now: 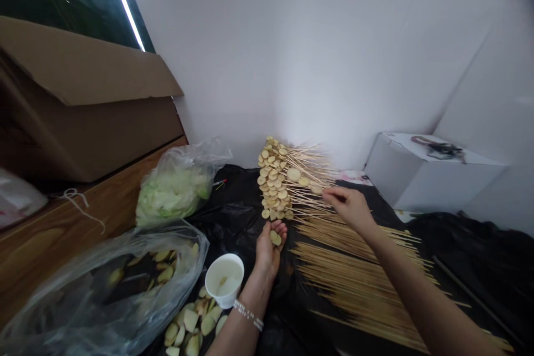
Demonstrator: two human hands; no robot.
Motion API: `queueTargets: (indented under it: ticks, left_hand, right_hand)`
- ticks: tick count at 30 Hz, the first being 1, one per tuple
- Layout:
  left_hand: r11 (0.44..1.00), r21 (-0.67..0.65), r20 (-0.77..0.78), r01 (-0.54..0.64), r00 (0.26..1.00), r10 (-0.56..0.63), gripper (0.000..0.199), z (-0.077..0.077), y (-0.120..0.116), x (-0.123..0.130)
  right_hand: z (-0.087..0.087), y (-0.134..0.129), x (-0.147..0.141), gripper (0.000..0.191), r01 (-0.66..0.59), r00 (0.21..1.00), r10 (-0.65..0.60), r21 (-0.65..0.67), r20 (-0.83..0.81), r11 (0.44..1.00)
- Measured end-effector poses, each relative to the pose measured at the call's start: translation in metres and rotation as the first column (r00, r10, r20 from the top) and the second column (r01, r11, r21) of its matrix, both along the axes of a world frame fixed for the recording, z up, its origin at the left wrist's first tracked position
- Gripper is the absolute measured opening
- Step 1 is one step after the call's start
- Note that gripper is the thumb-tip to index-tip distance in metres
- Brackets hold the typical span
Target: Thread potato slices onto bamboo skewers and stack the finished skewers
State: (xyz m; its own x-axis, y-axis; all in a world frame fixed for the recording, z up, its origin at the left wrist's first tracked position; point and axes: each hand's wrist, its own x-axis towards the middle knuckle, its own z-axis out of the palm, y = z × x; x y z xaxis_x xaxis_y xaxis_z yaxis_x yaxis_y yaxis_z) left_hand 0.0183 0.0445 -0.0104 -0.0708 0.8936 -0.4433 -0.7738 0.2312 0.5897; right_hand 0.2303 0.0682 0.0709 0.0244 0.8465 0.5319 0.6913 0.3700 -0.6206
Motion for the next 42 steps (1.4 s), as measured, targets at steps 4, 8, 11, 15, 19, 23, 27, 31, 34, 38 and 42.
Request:
queueTargets:
  ticks: [4, 8, 11, 15, 19, 23, 27, 31, 34, 38, 42]
  left_hand:
    - [1.0, 0.005, -0.011, 0.011, 1.0, -0.011, 0.026, -0.002, 0.0, 0.0]
    - [1.0, 0.005, -0.04, 0.008, 0.999, -0.008, 0.027, -0.003, 0.001, 0.002]
    - [1.0, 0.001, -0.049, 0.013, 0.999, -0.013, 0.027, -0.004, 0.002, 0.002]
    - [1.0, -0.013, -0.035, 0.01, 0.999, -0.01, 0.028, -0.004, 0.001, 0.002]
    - [1.0, -0.022, -0.036, 0.012, 0.999, -0.012, 0.028, -0.004, 0.0, 0.003]
    - [1.0, -0.023, -0.022, 0.013, 1.0, -0.013, 0.027, -0.005, 0.0, 0.003]
    - [1.0, -0.01, -0.011, 0.021, 1.0, -0.021, 0.026, -0.005, -0.001, 0.002]
    - [1.0, -0.012, -0.019, 0.017, 1.0, -0.018, 0.027, -0.006, 0.0, 0.002]
    - [1.0, -0.02, -0.023, 0.018, 1.0, -0.019, 0.026, -0.005, 0.001, 0.002]
    - [0.999, -0.017, -0.02, 0.038, 0.999, -0.038, 0.026, -0.003, 0.001, 0.002]
    - [0.999, 0.007, -0.017, 0.052, 0.998, -0.052, 0.024, 0.0, 0.001, 0.002]
  right_hand:
    - [0.031, 0.056, -0.015, 0.022, 0.072, 0.996, -0.065, 0.131, -0.057, 0.989]
    - [0.044, 0.113, -0.043, 0.023, 0.055, 0.997, -0.063, 0.152, 0.044, 0.987]
    - [0.043, 0.145, -0.058, 0.025, 0.062, 0.994, -0.072, 0.122, 0.082, 0.991]
    - [0.041, 0.176, -0.065, 0.027, 0.103, 0.989, -0.113, 0.107, 0.092, 0.989]
    - [0.043, 0.199, -0.066, 0.031, 0.139, 0.982, -0.146, 0.073, 0.116, 0.988]
    - [0.041, 0.212, -0.071, 0.029, 0.125, 0.973, -0.126, 0.014, 0.192, 0.992]
    - [0.04, 0.216, -0.073, 0.026, 0.114, 0.955, -0.097, -0.044, 0.281, 0.993]
    - [0.044, 0.211, -0.07, 0.025, 0.123, 0.932, -0.093, -0.064, 0.35, 0.99]
    - [0.051, 0.203, -0.066, 0.026, 0.127, 0.915, -0.098, -0.05, 0.391, 0.991]
    - [0.058, 0.178, -0.053, 0.028, 0.14, 0.894, -0.124, -0.007, 0.432, 0.99]
    - [0.053, 0.131, -0.034, 0.026, 0.049, 0.885, -0.105, 0.134, 0.454, 0.99]
